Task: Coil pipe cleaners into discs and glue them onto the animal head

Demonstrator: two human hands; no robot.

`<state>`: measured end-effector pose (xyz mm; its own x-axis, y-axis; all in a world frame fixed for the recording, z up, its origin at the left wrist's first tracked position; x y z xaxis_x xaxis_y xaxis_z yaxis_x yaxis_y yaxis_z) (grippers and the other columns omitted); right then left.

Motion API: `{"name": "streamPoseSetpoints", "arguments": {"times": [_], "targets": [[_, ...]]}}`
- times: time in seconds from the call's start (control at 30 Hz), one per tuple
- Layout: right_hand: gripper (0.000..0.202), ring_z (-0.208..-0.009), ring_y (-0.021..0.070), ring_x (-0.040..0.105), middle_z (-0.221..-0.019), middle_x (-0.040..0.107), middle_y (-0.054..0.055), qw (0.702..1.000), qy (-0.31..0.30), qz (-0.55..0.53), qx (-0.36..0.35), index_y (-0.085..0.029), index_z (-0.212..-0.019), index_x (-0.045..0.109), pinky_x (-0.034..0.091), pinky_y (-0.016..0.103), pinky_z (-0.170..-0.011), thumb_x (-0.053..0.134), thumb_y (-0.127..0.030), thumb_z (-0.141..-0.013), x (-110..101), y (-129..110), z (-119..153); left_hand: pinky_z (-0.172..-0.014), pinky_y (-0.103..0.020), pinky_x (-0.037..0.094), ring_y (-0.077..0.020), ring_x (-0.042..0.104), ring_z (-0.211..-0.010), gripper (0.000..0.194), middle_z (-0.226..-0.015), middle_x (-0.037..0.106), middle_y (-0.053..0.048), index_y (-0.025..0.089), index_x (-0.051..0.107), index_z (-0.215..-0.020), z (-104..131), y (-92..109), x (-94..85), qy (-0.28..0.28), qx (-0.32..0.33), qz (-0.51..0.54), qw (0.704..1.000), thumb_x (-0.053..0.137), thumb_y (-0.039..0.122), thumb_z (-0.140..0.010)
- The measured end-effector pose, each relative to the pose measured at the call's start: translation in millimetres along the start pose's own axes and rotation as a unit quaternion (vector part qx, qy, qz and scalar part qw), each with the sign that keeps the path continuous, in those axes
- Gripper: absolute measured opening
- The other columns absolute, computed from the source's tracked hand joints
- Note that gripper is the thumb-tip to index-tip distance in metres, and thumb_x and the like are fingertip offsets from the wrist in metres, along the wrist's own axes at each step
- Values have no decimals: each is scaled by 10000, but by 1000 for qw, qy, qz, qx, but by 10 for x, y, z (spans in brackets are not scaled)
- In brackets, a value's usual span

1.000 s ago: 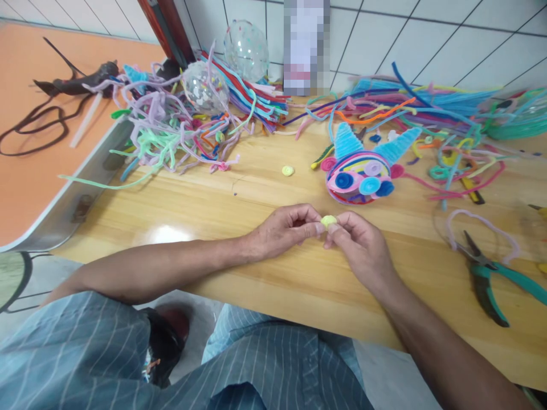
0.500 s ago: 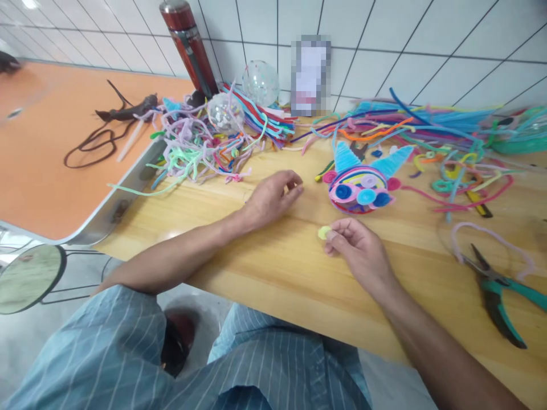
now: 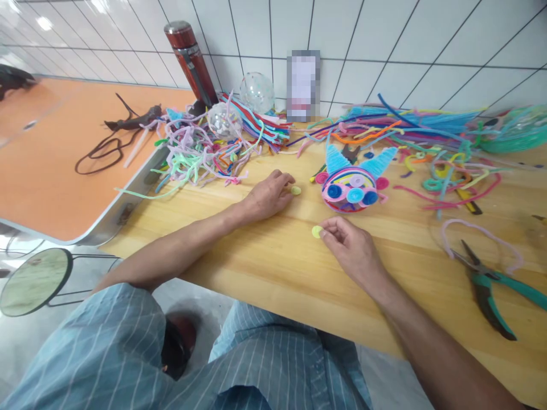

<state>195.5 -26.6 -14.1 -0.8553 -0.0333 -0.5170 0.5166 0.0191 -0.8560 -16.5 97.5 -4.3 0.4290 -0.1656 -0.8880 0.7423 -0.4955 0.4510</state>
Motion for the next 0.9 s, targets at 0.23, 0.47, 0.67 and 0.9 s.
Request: {"name": "streamPoseSetpoints", "arguments": {"times": [0.23, 0.47, 0.67, 0.9], "targets": [[149, -701, 186, 679, -807, 768, 20, 1000, 8, -14, 7, -243, -944, 703, 502, 333, -679, 656, -377, -899, 1, -1, 1, -916, -366, 529, -236, 661, -975, 243, -1163, 636, -132, 157, 698, -1134, -76, 78, 49, -66, 36, -29, 997, 531, 210, -967], [244, -644, 151, 614, -784, 735, 18, 990, 24, -125, 53, -220, -916, 712, 479, 298, -614, 720, -457, -857, -10, -32, 8, -703, -278, 479, -144, 603, -711, 128, -782, 671, -10, 158, 679, -902, 149, 193, 128, -74, -39, 307, 948, 724, 268, -856], [256, -635, 151, 614, -768, 737, 15, 989, 93, -116, 25, -227, -916, 714, 485, 295, -608, 743, -475, -863, -73, -78, 41, -761, -265, 543, -126, 688, -781, 300, -863, 761, -29, 136, 705, -971, 318, 547, 270, -90, -77, 577, 808, 854, 309, -776], [211, -725, 171, 682, -880, 781, 28, 992, 111, -64, -19, -245, -953, 707, 530, 322, -702, 717, -455, -942, -62, -20, 82, -798, -285, 570, -131, 686, -802, 415, -877, 759, -22, 140, 740, -958, 387, 592, 382, -59, -88, 615, 781, 919, 441, -734]]}}
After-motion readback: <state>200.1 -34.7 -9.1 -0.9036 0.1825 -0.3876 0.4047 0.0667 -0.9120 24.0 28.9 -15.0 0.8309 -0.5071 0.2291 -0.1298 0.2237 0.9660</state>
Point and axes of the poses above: each hand's wrist, its own z-axis away from the middle knuckle, its own x-axis out of the palm, y = z × x, the point moved 3 cm from there along -z, towards the middle knuckle
